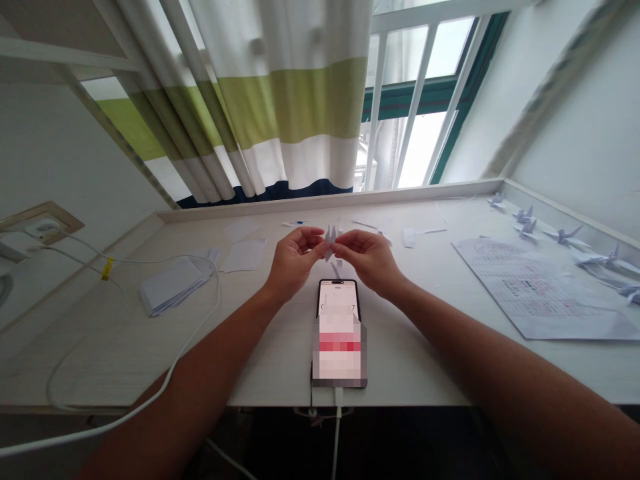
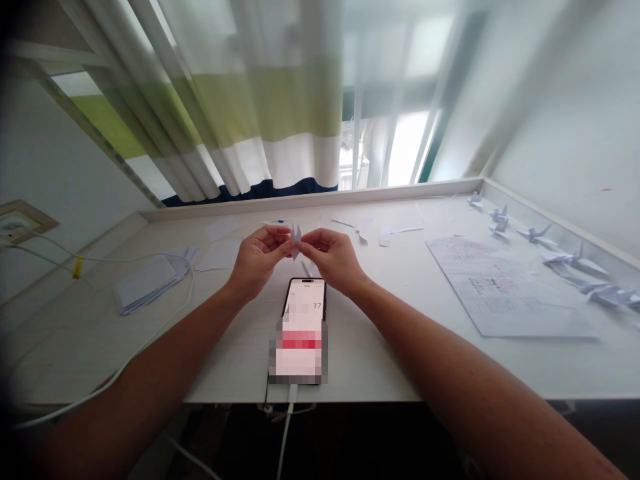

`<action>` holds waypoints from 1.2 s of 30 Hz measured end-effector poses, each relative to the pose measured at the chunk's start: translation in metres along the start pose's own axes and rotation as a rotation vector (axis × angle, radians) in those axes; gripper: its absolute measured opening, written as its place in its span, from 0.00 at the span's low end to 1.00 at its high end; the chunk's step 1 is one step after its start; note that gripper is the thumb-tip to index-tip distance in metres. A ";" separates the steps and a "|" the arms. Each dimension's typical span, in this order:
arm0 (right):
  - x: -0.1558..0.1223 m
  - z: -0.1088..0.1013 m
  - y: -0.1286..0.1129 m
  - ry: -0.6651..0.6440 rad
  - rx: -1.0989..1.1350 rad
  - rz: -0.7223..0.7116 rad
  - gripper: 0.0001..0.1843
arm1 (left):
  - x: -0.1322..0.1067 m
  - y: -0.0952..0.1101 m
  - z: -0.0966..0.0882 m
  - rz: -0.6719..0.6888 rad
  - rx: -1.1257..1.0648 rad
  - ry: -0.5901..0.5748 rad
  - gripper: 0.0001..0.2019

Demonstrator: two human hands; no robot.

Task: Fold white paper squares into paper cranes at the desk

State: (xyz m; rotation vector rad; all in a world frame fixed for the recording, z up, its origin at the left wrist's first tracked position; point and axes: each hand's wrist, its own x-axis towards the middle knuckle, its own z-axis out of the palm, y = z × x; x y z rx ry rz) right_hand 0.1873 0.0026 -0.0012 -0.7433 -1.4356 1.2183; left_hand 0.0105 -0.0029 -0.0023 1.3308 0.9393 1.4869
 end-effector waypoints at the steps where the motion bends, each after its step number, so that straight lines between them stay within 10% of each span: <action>1: 0.000 0.000 0.000 -0.003 0.006 0.007 0.20 | 0.000 0.000 0.000 -0.021 -0.010 -0.010 0.20; 10: 0.001 0.000 -0.002 0.023 0.098 0.028 0.22 | 0.000 0.002 -0.003 -0.222 -0.062 -0.098 0.16; 36: 0.004 -0.007 -0.001 -0.062 0.017 0.034 0.15 | -0.001 0.002 -0.005 -0.080 0.117 -0.177 0.17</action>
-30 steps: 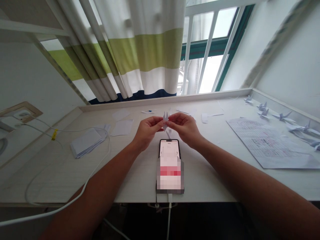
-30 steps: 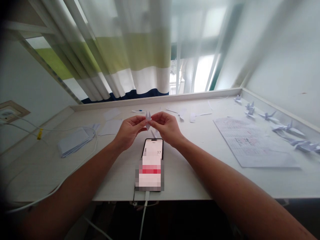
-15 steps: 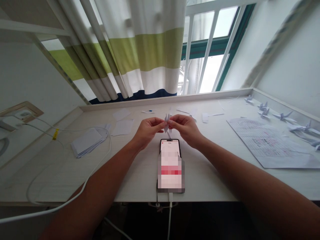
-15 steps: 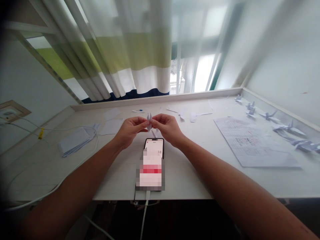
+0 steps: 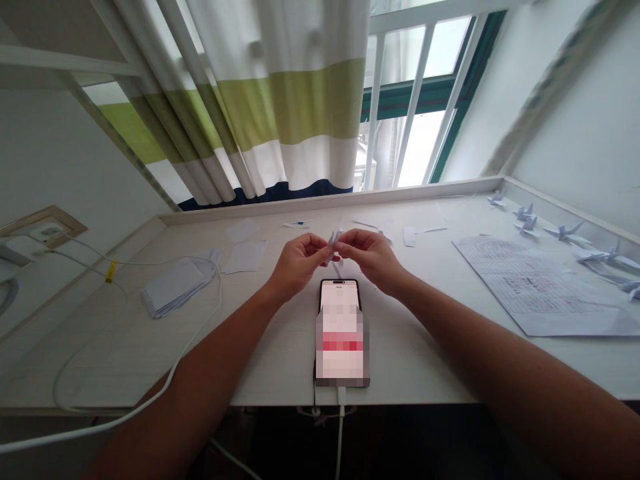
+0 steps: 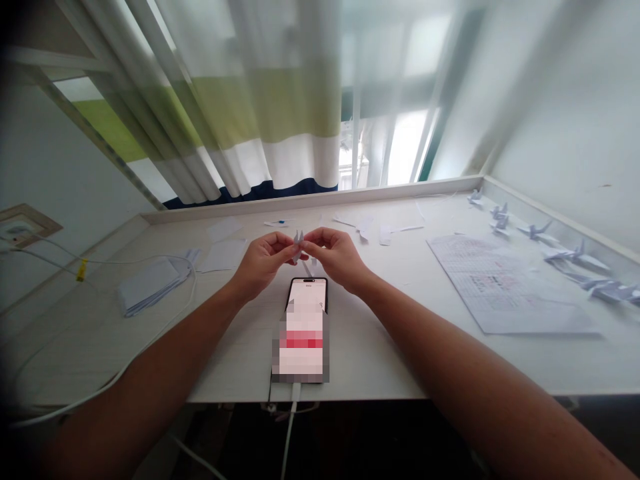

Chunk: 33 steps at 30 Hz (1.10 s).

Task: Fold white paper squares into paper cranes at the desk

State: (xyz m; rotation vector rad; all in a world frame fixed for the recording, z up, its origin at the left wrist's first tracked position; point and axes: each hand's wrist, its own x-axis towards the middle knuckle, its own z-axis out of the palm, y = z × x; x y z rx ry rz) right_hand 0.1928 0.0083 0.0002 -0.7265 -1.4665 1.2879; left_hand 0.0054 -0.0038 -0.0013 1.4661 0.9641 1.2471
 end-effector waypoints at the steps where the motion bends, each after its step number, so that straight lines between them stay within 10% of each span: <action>1: 0.000 0.000 0.000 0.045 -0.073 -0.029 0.14 | 0.000 -0.001 0.000 0.028 0.036 0.012 0.17; 14: -0.002 -0.005 -0.008 0.074 -0.650 -0.447 0.06 | -0.001 -0.004 -0.009 0.487 0.585 0.091 0.04; 33: 0.008 -0.026 -0.010 -0.144 -1.079 -0.604 0.06 | 0.000 -0.002 -0.012 0.437 0.591 -0.019 0.05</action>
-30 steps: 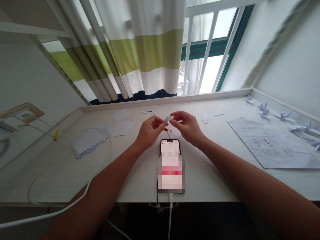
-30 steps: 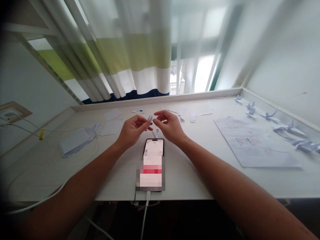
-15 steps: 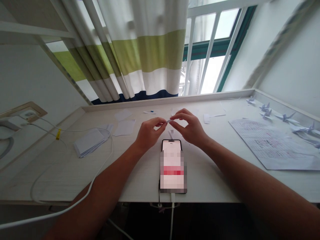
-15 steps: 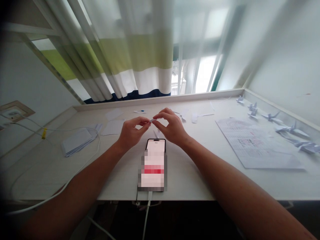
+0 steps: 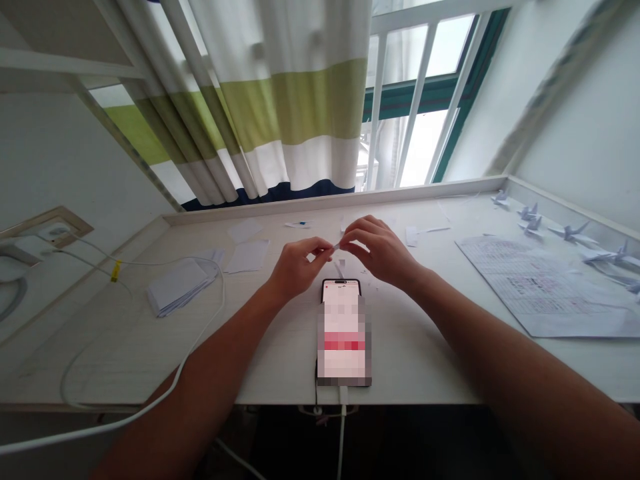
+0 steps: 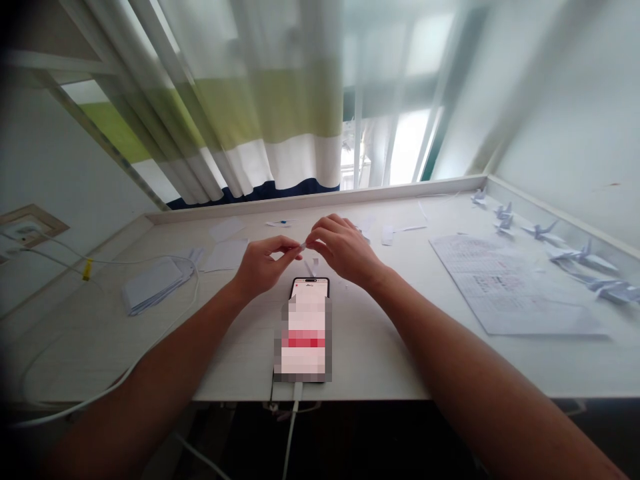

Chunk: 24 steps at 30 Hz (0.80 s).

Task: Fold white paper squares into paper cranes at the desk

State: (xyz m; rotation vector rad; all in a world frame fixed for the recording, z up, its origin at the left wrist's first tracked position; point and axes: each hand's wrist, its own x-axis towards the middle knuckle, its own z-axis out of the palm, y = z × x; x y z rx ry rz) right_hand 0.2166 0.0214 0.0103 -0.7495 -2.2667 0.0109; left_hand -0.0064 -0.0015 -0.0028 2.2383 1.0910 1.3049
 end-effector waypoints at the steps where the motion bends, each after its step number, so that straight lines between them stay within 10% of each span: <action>1: 0.000 0.000 0.000 -0.003 0.006 0.006 0.05 | 0.000 0.001 0.000 -0.007 -0.008 -0.007 0.06; 24: 0.000 -0.005 -0.004 0.008 0.308 0.174 0.08 | 0.001 0.002 -0.004 0.076 0.023 0.015 0.07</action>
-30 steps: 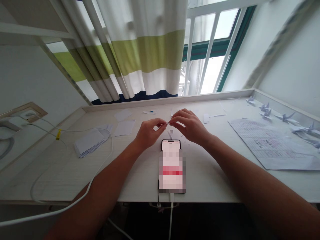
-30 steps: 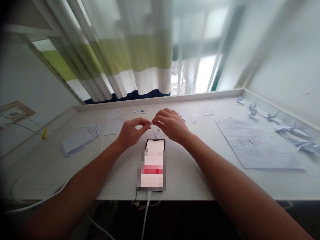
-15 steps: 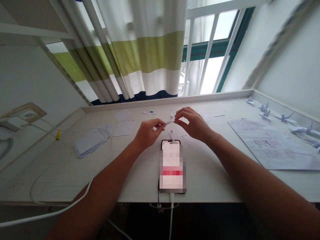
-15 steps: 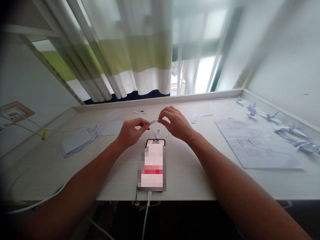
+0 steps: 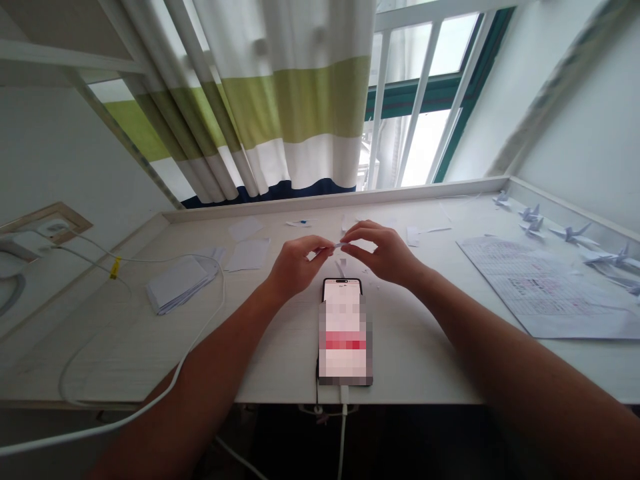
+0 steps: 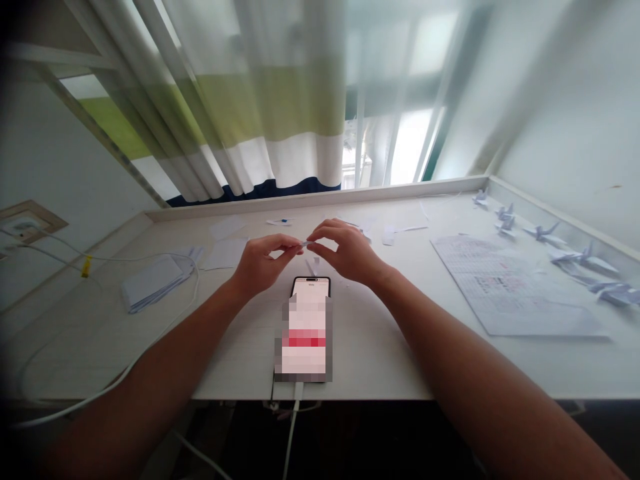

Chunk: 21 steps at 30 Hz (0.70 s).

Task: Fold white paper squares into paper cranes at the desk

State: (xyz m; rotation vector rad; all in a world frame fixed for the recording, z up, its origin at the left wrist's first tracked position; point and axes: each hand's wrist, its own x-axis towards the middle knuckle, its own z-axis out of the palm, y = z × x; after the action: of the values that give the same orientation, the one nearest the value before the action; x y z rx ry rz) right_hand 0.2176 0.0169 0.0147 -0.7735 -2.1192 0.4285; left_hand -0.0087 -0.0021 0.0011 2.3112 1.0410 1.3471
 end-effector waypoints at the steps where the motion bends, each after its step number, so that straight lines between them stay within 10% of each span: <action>1: 0.000 0.000 -0.001 0.011 0.025 0.012 0.08 | 0.000 0.000 0.001 -0.019 -0.028 0.002 0.07; 21: 0.000 0.008 -0.003 0.025 0.215 0.138 0.12 | -0.002 0.001 0.016 -0.416 -0.517 -0.007 0.18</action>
State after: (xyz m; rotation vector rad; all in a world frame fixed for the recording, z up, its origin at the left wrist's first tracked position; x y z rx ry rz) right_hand 0.2105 0.0145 0.0117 -0.7975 -1.9641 0.7047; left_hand 0.0044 -0.0025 -0.0084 1.6194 0.9600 1.2507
